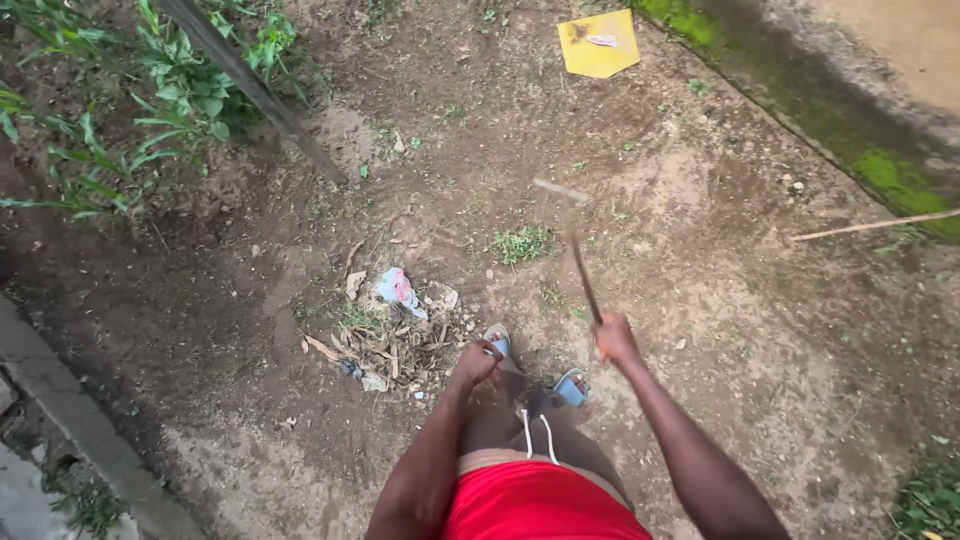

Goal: Use a rake to gather leaves, debris, and small plants from the dirt ground in a yard.

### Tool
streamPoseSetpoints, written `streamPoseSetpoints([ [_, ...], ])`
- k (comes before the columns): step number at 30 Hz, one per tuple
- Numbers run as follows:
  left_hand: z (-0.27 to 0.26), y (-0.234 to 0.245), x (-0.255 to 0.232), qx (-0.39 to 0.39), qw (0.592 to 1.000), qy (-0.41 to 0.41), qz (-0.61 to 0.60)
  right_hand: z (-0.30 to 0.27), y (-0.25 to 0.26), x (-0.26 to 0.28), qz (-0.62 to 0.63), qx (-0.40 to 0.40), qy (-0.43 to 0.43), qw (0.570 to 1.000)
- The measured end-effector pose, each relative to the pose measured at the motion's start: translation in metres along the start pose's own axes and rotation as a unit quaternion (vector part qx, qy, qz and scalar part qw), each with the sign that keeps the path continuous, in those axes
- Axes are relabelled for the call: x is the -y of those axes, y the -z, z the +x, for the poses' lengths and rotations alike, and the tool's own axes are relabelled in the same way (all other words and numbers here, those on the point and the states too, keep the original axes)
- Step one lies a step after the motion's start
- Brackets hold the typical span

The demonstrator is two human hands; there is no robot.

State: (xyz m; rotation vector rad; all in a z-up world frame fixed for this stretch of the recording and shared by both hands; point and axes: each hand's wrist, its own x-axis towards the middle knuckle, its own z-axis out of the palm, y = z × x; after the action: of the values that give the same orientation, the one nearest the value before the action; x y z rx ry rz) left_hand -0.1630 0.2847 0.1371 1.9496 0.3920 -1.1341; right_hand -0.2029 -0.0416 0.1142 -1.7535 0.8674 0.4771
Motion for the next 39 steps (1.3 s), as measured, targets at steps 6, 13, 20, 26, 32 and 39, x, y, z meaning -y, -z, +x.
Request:
streamPoseSetpoints([
  [6, 0.047, 0.006, 0.051, 0.051, 0.982, -0.168, -0.074, 0.095, -0.021, 0.062, -0.23, -0.054, 0.199, 0.951],
  [13, 0.072, 0.018, 0.079, 0.05, 0.986, -0.131, -0.085, 0.102, -0.082, 0.015, -0.296, 0.021, 0.04, 0.954],
  [20, 0.103, 0.035, 0.1, 0.072, 0.978, -0.102, -0.17, -0.026, -0.073, -0.08, -0.025, 0.041, -0.142, 0.989],
  [26, 0.131, 0.042, 0.112, 0.057, 0.987, -0.126, -0.08, -0.114, -0.015, -0.073, -0.272, 0.04, 0.065, 0.959],
  [32, 0.103, 0.068, 0.068, 0.083, 0.994, -0.048, 0.053, -0.097, -0.057, -0.076, -0.278, 0.016, 0.1, 0.955],
  [39, 0.073, 0.069, 0.04, 0.099, 0.995, -0.002, -0.004, -0.022, -0.143, 0.039, -0.153, 0.014, 0.047, 0.987],
])
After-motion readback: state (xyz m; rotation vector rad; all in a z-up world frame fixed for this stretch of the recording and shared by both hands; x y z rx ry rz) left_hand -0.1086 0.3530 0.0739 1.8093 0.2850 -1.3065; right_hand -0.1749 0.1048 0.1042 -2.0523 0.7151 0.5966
